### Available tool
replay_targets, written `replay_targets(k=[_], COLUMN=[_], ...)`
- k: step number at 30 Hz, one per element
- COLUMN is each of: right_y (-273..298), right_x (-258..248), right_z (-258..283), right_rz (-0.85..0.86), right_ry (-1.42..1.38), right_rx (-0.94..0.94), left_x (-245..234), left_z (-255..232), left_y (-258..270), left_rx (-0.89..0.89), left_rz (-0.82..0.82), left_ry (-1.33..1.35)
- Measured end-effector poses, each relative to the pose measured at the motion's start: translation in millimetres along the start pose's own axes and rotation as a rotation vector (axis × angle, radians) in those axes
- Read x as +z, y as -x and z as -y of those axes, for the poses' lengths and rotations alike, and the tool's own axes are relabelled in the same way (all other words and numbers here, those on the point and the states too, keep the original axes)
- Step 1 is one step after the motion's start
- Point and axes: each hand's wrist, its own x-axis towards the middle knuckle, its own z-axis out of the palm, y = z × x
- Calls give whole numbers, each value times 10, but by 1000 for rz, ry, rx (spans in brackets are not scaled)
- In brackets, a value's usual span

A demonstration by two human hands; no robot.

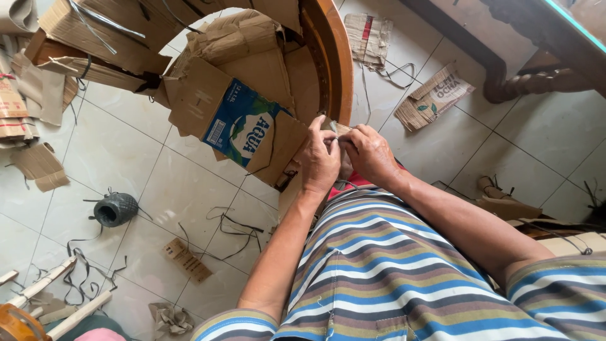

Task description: Wrapping a wooden chair armrest with protective cardboard and securing it with wire ties.

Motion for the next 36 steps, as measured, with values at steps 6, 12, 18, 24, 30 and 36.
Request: replay_targets(k=[6,12,18,24,30,36], right_y=[7,18,-10,2,20,80], right_x=[94,105,41,54,-8,-67], right_z=[-164,-182,-128,-148,-56,-147], right_rz=[38,79,98,105,109,117], right_ry=[-210,-285,-280,-291,-279,-196], right_rx=[93,105,109,105,199,334], left_x=[-1,-8,-35,-57,42,95], left_z=[39,113,-27,-68,34,-61], left_y=[-24,-82,-129,-160,-136,-59], left_rx=[-248,-658,-759,-768,-685,-551], left_rz=[3,50,17,11,50,-16], left_ry=[31,217,412,408,90,-99])
